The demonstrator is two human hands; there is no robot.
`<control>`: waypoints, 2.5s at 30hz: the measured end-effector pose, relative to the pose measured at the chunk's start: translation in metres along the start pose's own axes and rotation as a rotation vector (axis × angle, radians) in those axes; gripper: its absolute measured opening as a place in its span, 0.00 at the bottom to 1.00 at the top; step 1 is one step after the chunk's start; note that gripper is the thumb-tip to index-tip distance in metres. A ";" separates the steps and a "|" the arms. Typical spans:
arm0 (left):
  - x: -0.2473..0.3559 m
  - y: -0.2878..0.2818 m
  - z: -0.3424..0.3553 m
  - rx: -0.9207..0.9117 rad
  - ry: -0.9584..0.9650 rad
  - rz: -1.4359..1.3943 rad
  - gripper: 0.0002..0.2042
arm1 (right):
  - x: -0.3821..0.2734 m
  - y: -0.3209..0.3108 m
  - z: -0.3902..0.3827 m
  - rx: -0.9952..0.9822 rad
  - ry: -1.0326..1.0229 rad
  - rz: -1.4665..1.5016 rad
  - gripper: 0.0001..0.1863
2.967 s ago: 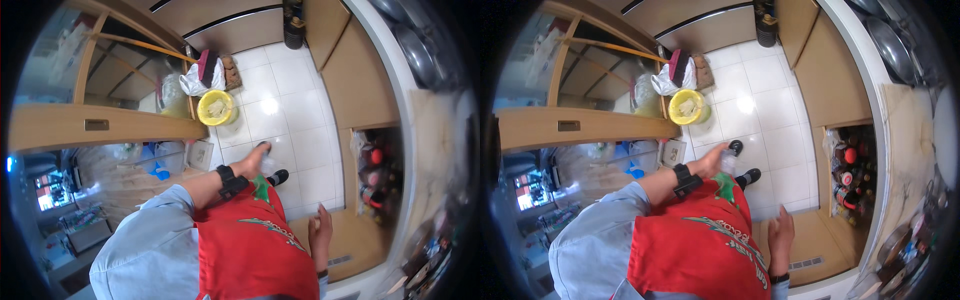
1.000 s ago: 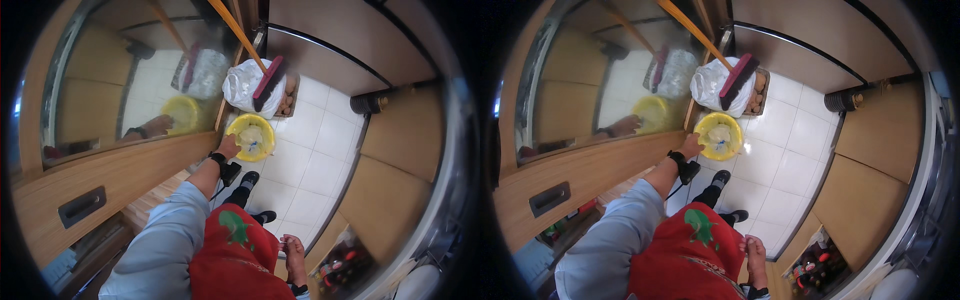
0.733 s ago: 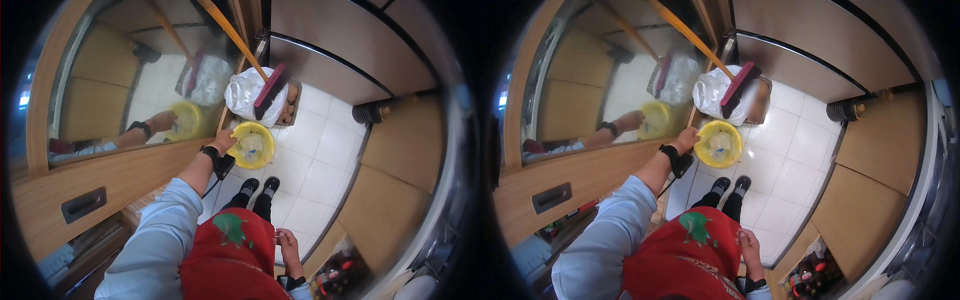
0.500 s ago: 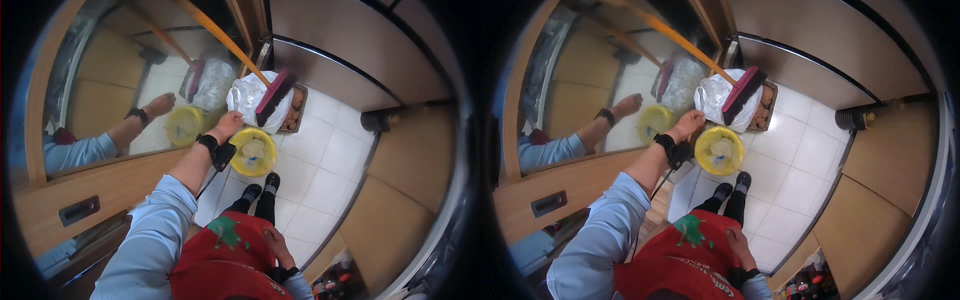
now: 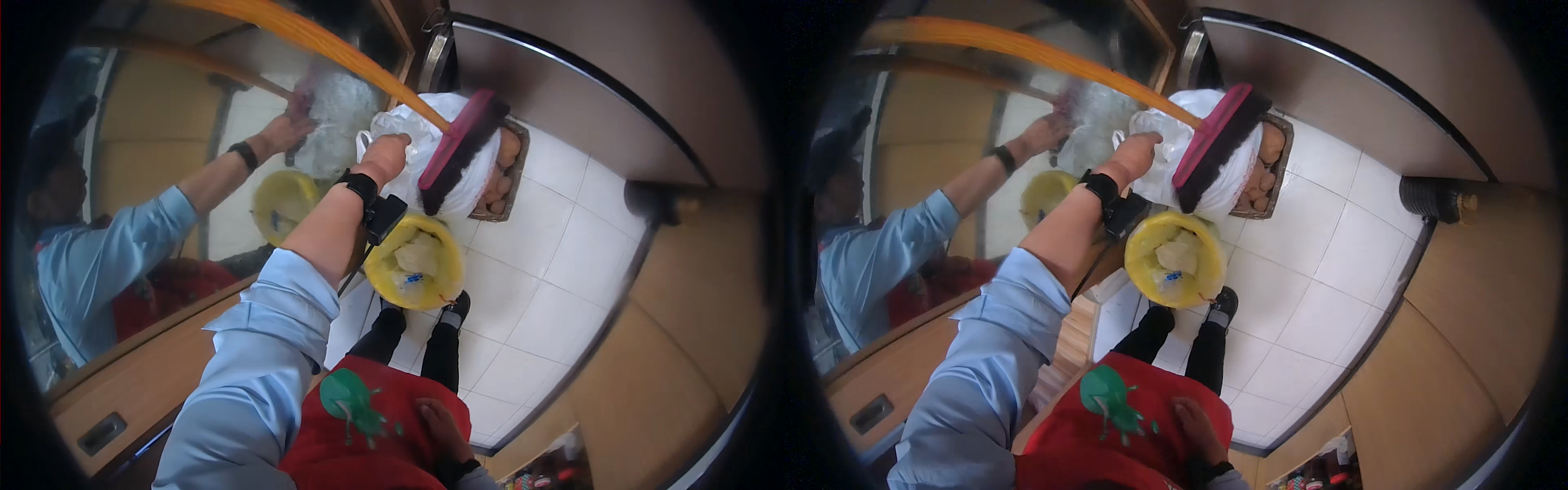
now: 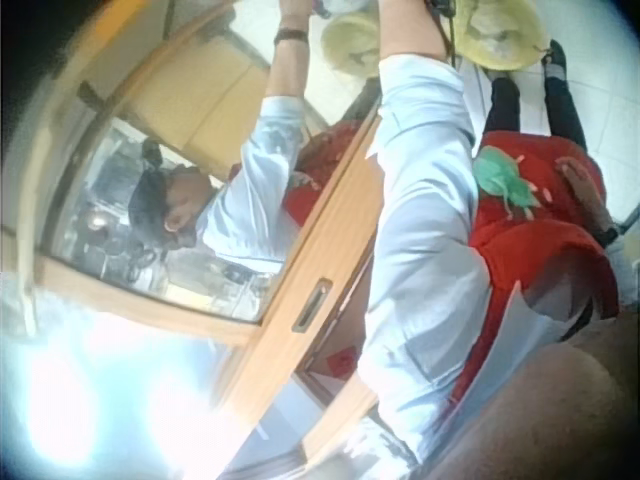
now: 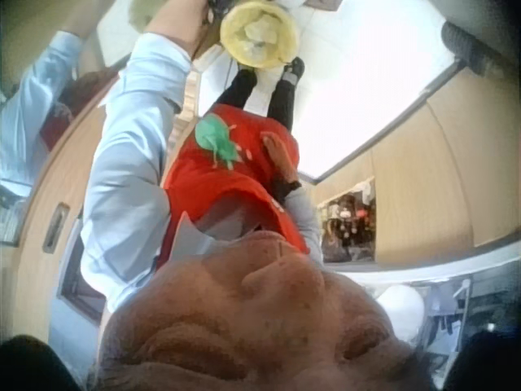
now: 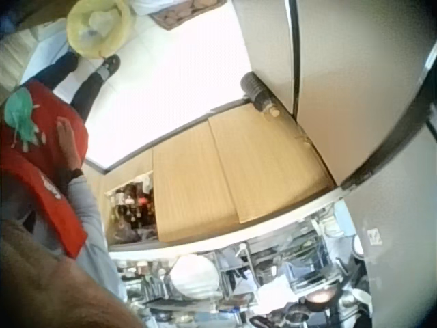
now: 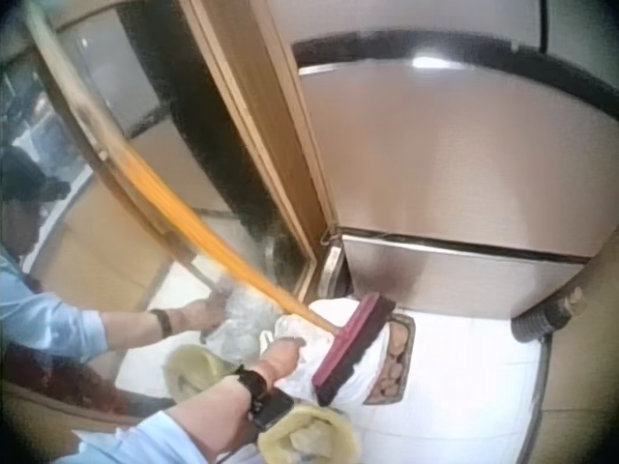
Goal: The person takes a plastic liner from a storage bag in the kitchen, walks to a small trash can in a living area, and fits the liner over the edges of the can by hand.
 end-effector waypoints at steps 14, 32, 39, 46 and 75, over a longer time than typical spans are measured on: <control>-0.025 0.089 -0.041 -0.520 0.204 0.501 0.09 | 0.004 0.023 0.030 0.046 0.128 0.130 0.13; -0.057 0.151 -0.026 -0.525 -0.028 0.084 0.20 | 0.017 0.018 0.033 0.147 0.312 0.375 0.13; -0.139 0.086 -0.028 -0.061 -0.574 -0.231 0.11 | 0.008 0.018 0.028 0.195 0.374 0.411 0.12; -0.109 0.044 -0.061 0.093 -0.806 -1.403 0.18 | 0.016 0.018 0.036 0.211 0.311 0.368 0.11; 0.058 0.062 -0.140 -0.986 0.105 -0.729 0.13 | -0.248 -0.085 0.191 0.490 -0.282 0.127 0.20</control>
Point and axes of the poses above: each hand's wrist, its own z-axis towards the middle knuckle, its own y-axis out of the palm, x = y × z, the point moved 9 cm from there along z, towards the middle knuckle, and after that the axes turned 3 degrees about -x, right-handed, at the moved point
